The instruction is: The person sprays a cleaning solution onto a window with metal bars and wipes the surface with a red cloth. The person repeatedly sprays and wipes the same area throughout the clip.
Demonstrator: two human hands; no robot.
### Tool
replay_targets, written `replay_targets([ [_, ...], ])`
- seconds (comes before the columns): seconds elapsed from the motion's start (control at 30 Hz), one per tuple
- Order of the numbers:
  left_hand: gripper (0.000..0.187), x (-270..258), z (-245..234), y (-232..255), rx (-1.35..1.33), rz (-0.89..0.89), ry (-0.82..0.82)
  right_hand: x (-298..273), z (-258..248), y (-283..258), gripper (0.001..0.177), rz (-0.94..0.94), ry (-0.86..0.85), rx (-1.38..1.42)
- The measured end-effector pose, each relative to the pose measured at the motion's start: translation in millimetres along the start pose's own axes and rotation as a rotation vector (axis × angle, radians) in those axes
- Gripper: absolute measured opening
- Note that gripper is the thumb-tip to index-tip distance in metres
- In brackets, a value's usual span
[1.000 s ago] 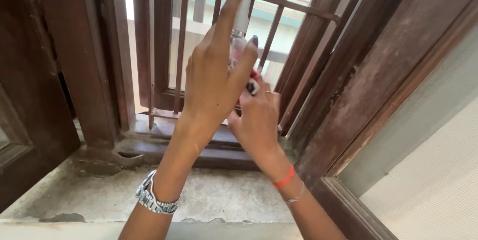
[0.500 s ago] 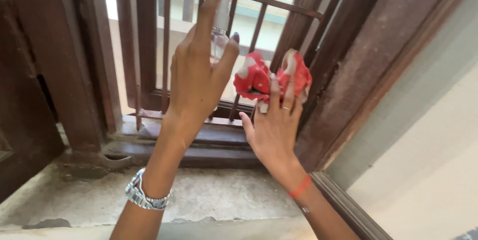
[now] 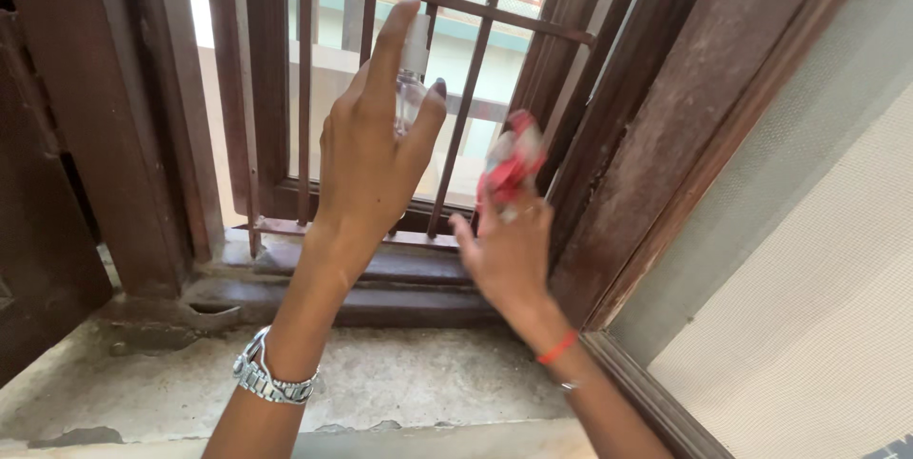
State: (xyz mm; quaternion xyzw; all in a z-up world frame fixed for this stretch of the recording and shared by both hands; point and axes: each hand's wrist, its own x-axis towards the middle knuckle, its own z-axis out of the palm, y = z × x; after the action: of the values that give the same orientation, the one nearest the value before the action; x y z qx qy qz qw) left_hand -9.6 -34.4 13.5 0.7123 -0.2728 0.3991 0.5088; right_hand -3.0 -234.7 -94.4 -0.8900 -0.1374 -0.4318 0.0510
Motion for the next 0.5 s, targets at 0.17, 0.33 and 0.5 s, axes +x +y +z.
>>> replay_targets([
  [0.17,0.062,-4,5,-5,0.034,0.328,0.124,-20,39,-24,0.083,-0.004,0.129,-0.067],
  [0.33,0.062,-4,1,-12,0.010,0.339,0.120,7,9,-10,0.043,0.212,0.211,0.498],
  [0.5,0.063,0,-10,0,-0.026,0.143,0.037,98,-27,-13,0.049,0.152,0.562,0.690],
])
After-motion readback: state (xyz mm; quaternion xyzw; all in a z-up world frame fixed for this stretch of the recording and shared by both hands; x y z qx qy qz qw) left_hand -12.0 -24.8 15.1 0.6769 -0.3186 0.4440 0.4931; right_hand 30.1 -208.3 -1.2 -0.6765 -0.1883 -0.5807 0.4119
